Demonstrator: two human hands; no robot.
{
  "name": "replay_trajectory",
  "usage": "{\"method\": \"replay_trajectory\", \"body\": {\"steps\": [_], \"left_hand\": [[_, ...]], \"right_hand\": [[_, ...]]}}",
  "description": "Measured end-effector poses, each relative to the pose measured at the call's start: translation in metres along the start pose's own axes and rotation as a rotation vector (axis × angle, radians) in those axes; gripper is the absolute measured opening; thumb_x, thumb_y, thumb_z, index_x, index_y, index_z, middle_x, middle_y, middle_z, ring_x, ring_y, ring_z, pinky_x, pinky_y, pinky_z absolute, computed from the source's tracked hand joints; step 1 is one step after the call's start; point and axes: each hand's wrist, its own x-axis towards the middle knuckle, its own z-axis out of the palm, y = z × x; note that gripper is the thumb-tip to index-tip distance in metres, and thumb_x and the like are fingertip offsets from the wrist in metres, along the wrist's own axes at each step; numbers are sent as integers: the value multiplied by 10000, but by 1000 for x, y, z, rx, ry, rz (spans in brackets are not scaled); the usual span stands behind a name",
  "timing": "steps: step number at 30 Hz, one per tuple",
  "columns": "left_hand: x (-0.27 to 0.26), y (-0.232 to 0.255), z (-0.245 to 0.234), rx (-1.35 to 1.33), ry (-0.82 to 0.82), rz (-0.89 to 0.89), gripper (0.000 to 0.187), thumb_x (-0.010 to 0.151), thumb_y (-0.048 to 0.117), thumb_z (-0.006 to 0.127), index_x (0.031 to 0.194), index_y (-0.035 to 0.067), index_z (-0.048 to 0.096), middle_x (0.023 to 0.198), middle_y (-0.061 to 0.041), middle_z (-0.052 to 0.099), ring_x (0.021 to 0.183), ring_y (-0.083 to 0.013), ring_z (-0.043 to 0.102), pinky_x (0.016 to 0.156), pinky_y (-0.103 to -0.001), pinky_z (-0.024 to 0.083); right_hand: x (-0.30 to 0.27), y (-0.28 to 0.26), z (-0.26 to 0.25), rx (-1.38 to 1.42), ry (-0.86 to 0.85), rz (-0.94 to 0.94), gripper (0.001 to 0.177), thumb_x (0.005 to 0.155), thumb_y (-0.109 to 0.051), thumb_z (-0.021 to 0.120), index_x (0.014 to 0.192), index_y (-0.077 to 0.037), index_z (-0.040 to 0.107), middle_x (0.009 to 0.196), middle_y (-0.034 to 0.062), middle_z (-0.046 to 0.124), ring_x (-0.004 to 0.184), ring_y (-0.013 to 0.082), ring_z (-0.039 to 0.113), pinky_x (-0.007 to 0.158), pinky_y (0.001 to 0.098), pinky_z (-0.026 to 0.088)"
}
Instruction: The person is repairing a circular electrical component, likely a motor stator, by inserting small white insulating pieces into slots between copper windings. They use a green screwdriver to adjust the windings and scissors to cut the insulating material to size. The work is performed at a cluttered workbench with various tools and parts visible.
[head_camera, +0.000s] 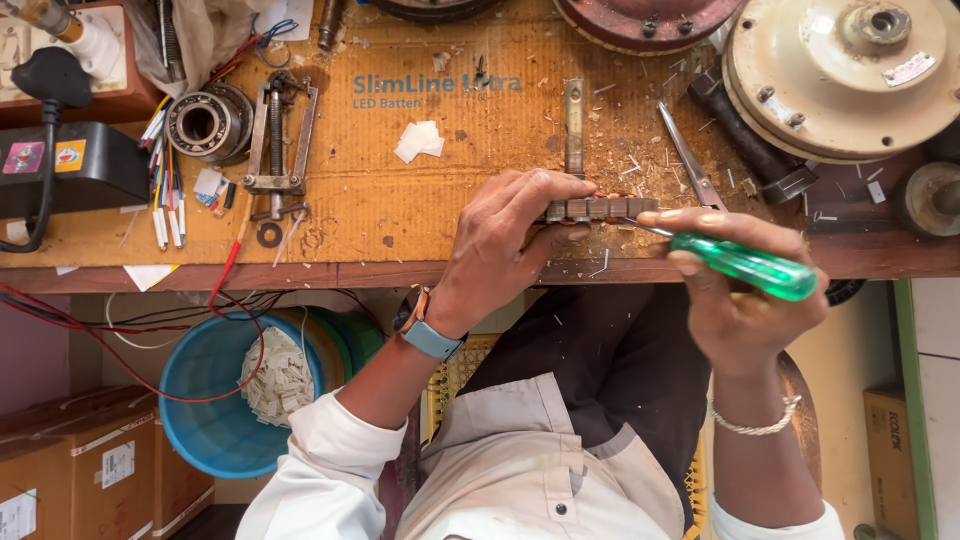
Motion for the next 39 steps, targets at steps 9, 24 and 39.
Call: {"method": "replay_trajectory", "body": {"steps": [9,24,39], "left_hand": [[-3,0,4,-72,109,-117,393,876,63,816,1227,99,644,1155,-86,717,1094,-285,707,919,-379,578],[-13,-19,-10,-143,-53,8,407,870,58,799,1243,94,639,1228,-69,711,1142,-286,676,1001,-397,552],[-13,-1,-18,-144,1,-86,439,891,127,791,1287,49,616,1222,-128,688,1170,-304,666,1034,-405,534]], "right_hand": [[-29,-13,52,-43,206,54,207,1097,-57,649,1235,-5,504,1183,269,671,1062,299,759,611,245,607],[75,40,-14,-348,-14,433,448,1066,-338,703,1293,37,609,1095,185,733,849,214,785,702,300,627],[37,40,31,-145,-429,14,524,856,-25,798,1329,-70,579,1293,136,681,1238,300,679,1057,400,565]]}}
